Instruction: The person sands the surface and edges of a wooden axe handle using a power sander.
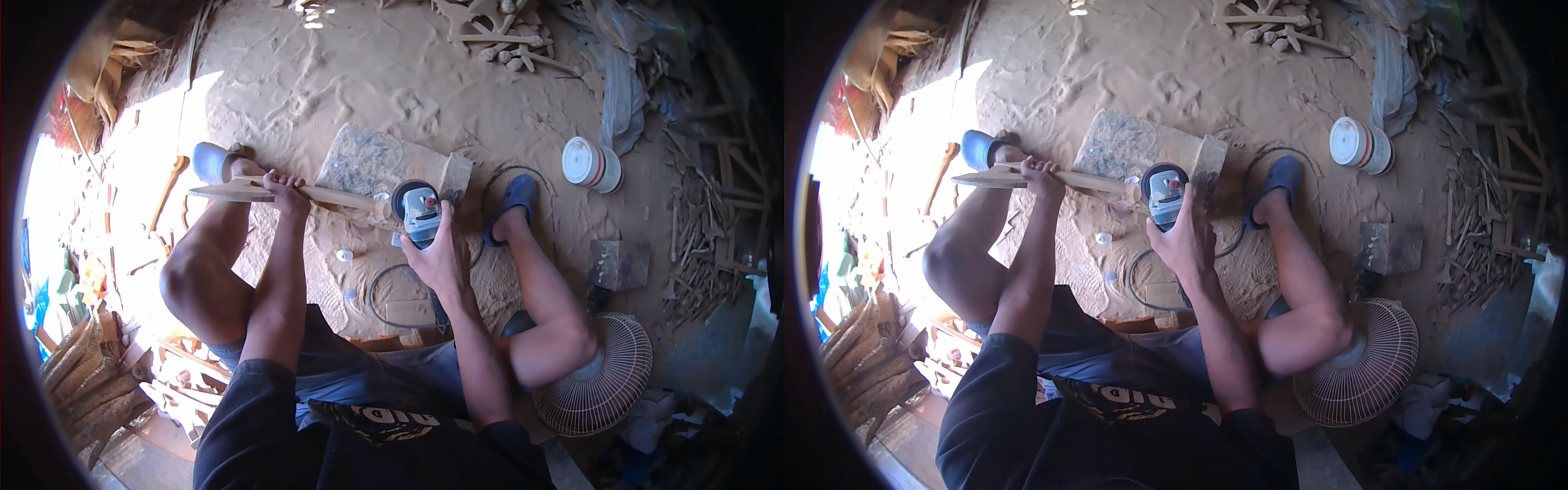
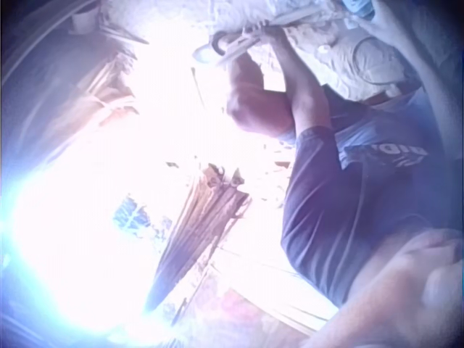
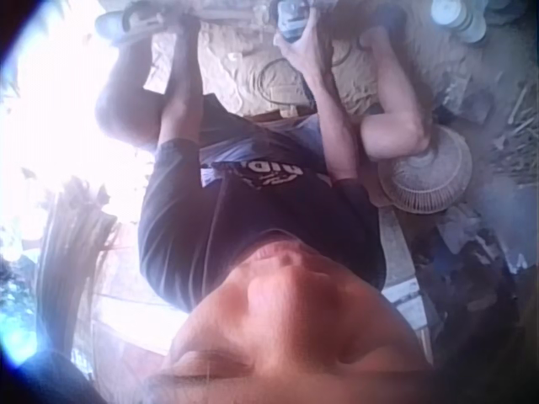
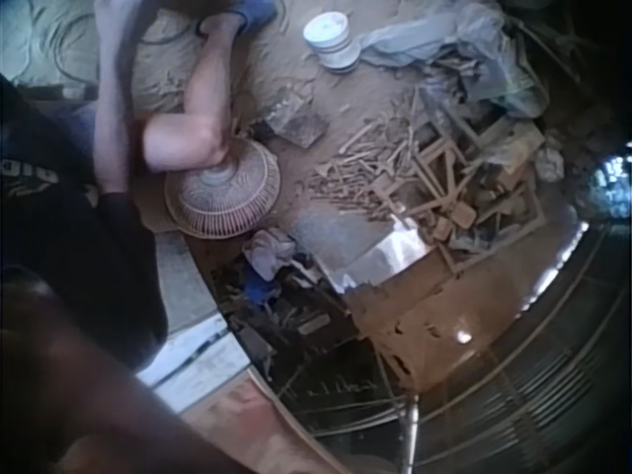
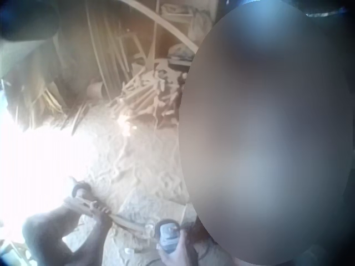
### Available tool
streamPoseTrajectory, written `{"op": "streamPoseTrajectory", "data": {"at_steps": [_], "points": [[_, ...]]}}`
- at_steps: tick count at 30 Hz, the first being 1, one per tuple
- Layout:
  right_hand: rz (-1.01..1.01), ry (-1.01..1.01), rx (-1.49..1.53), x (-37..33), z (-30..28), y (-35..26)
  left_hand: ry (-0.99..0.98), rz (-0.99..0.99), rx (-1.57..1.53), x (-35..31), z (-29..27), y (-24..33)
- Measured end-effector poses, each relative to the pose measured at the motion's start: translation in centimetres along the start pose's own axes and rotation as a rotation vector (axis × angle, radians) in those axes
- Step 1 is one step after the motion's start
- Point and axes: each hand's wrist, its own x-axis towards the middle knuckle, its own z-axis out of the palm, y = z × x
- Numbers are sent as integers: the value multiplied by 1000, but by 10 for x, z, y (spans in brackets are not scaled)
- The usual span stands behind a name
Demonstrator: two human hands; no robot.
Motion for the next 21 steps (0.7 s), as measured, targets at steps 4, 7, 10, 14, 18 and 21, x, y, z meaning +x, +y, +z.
{"op": "streamPoseTrajectory", "data": {"at_steps": [4, 7, 10, 14, 18, 21], "points": [[-57, 105, -46, -2, 8, -1, 18, -45, -47, -6, 4, 1], [-15, -6, 6, -2, 4, -6, 32, -73, -63, -7, 5, 4], [-26, 75, -39, -2, 8, -4, 29, -64, -68, -8, 6, 4], [1, 24, -20, -1, 5, -6, 24, -74, -43, -8, 7, 5], [9, 103, 27, -2, -3, 5, 42, -76, -1, -4, 6, 2], [39, 185, 144, 0, 0, 21, 136, -102, 14, 10, 9, -3]]}}
